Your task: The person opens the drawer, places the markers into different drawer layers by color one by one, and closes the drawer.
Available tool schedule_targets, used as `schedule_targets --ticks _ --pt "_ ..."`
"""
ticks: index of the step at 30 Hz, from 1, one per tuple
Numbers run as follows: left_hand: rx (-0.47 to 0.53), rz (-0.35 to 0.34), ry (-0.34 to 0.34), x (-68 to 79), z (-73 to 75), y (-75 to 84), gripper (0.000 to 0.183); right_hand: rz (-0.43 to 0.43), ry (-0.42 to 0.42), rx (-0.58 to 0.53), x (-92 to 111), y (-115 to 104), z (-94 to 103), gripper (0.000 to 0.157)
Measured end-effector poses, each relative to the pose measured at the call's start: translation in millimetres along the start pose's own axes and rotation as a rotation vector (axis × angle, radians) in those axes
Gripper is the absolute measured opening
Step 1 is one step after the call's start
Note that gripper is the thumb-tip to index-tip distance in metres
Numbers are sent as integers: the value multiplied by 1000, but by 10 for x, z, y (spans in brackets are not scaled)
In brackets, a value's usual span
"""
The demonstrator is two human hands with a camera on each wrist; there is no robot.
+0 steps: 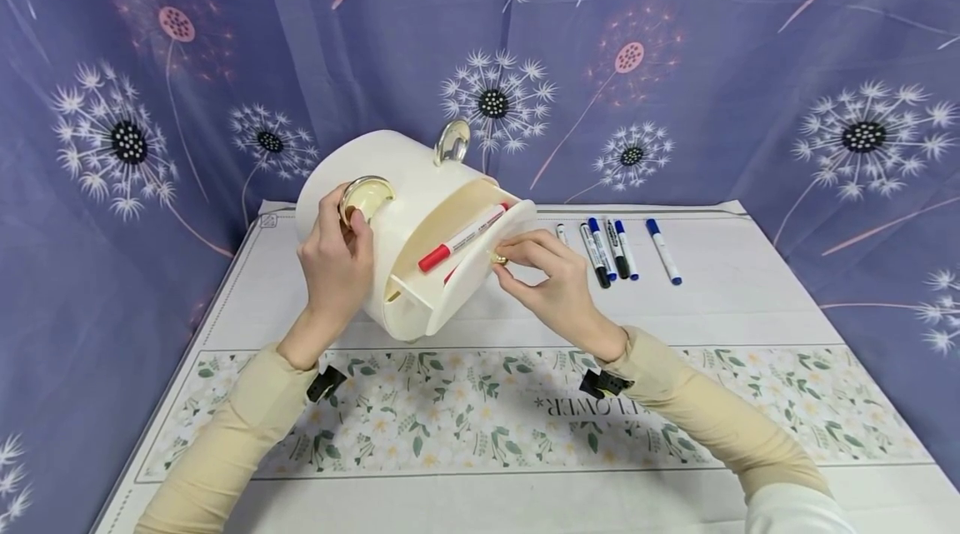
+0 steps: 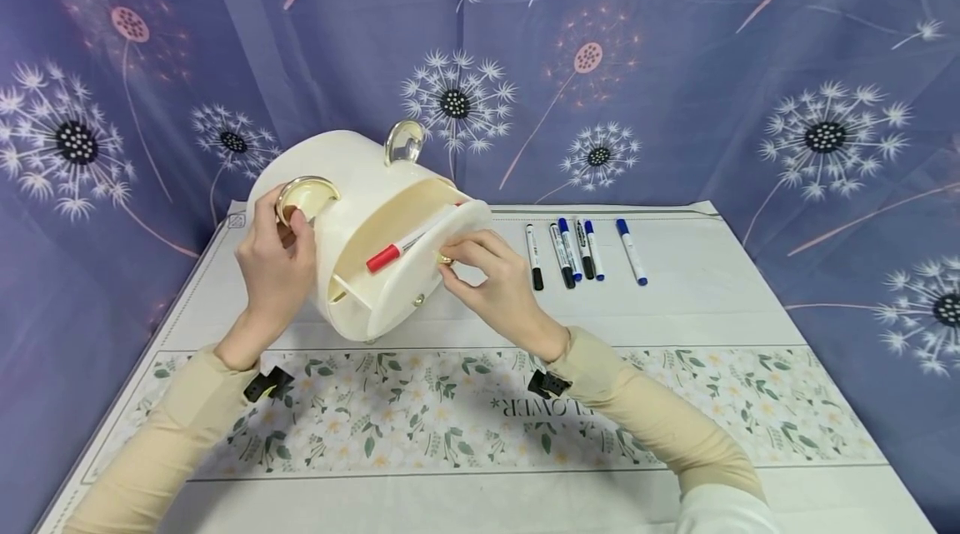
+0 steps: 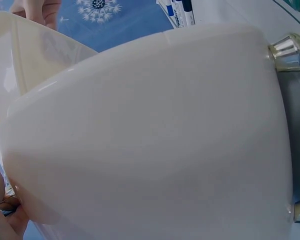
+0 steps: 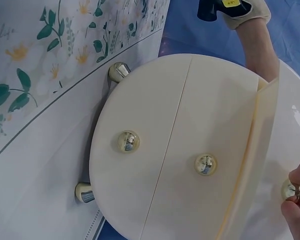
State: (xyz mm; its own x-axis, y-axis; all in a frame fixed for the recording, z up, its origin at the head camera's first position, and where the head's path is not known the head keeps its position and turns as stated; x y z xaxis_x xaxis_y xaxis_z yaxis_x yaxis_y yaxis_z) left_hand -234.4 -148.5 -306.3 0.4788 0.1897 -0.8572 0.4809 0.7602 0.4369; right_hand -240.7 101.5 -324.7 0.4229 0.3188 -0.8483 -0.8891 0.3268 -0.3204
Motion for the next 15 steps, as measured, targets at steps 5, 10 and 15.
schedule_targets --ticks 5,10,15 --pt "1 2 1 4 -2 -5 30 -2 -7 0 -8 -2 -9 15" --pt "-2 -1 1 1 -1 -4 30 -13 -10 -1 -13 13 -26 15" --pt "-1 1 6 -1 -1 -4 30 -17 -3 -4 -24 28 -43 16"
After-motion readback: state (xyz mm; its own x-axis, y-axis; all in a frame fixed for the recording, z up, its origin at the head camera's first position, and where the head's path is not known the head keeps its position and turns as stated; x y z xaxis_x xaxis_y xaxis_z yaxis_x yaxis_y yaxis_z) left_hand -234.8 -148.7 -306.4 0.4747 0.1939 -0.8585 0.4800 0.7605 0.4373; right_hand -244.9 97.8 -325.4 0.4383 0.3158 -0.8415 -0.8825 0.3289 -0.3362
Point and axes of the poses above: each hand's wrist, its own x-axis away from the middle knuckle, its own z-axis out of the back of the hand, y = z × x, the point moved 4 cm from there along -x, towards the middle knuckle, and after that the axes turned 1 degree about -y, right-handed, at the moved point
